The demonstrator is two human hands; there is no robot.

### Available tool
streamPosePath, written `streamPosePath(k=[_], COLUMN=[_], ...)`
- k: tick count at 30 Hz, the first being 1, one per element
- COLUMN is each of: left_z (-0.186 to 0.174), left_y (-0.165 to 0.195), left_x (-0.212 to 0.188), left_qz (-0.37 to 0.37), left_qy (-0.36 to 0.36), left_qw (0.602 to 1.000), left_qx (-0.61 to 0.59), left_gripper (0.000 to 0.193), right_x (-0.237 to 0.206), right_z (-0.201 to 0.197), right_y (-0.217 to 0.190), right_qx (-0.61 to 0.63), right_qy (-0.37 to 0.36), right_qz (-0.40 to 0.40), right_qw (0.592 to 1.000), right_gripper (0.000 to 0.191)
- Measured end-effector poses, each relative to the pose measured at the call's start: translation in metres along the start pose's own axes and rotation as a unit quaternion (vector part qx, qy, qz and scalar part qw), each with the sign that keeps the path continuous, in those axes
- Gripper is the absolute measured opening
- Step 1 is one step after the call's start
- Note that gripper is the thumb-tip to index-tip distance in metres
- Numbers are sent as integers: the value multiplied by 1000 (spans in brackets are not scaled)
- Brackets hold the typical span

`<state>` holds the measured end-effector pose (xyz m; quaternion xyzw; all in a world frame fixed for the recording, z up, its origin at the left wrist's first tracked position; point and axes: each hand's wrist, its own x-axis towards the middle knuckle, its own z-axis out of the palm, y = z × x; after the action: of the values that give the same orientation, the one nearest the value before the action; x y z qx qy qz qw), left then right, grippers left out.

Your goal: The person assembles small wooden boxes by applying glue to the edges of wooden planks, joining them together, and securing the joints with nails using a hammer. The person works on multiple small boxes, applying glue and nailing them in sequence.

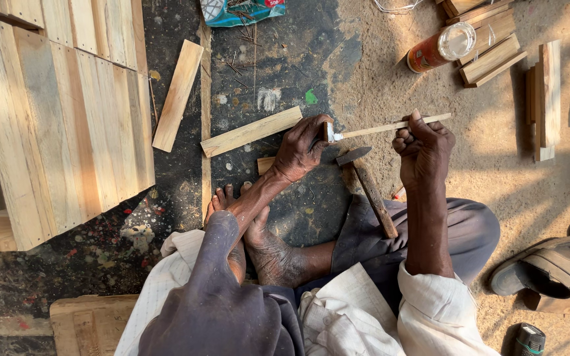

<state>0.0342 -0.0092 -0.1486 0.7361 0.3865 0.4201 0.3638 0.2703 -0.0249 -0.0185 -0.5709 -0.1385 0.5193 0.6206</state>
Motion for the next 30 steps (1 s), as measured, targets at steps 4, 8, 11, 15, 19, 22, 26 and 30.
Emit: streamPosePath(k=[4, 8, 11, 15, 19, 22, 26, 30], left_z=[-2, -1, 2, 4, 3, 2, 1, 1], left_y=[2, 1, -1, -5, -7, -6, -4, -3], left_x=[1, 0, -1, -4, -5, -4, -3, -3], left_qz=[-42, -18, -6, -13, 10, -6, -5, -24], left_qy=[-26, -9, -1, -1, 2, 0, -3, -14], left_qw=[999, 1000, 1000, 1000, 1000, 1000, 1000, 1000], left_qx=[-9, -10, 3, -16, 8, -1, -5, -12], left_gripper=[39, 40, 42, 45, 49, 51, 51, 49], right_x=[10, 8, 2, -6, 1, 11, 13, 6], right_z=[15, 17, 10, 0, 3, 12, 14, 6], right_y=[8, 12, 10, 2, -1, 2, 4, -4], right_qx=[6, -32, -48, -47, 5, 19, 4, 2], right_qy=[9, 11, 2, -16, -9, 6, 18, 2], right_qz=[-2, -8, -5, 15, 17, 17, -2, -49], right_qw=[1000, 999, 999, 999, 1000, 1000, 1000, 999], right_gripper=[14, 13, 15, 14, 13, 14, 15, 19])
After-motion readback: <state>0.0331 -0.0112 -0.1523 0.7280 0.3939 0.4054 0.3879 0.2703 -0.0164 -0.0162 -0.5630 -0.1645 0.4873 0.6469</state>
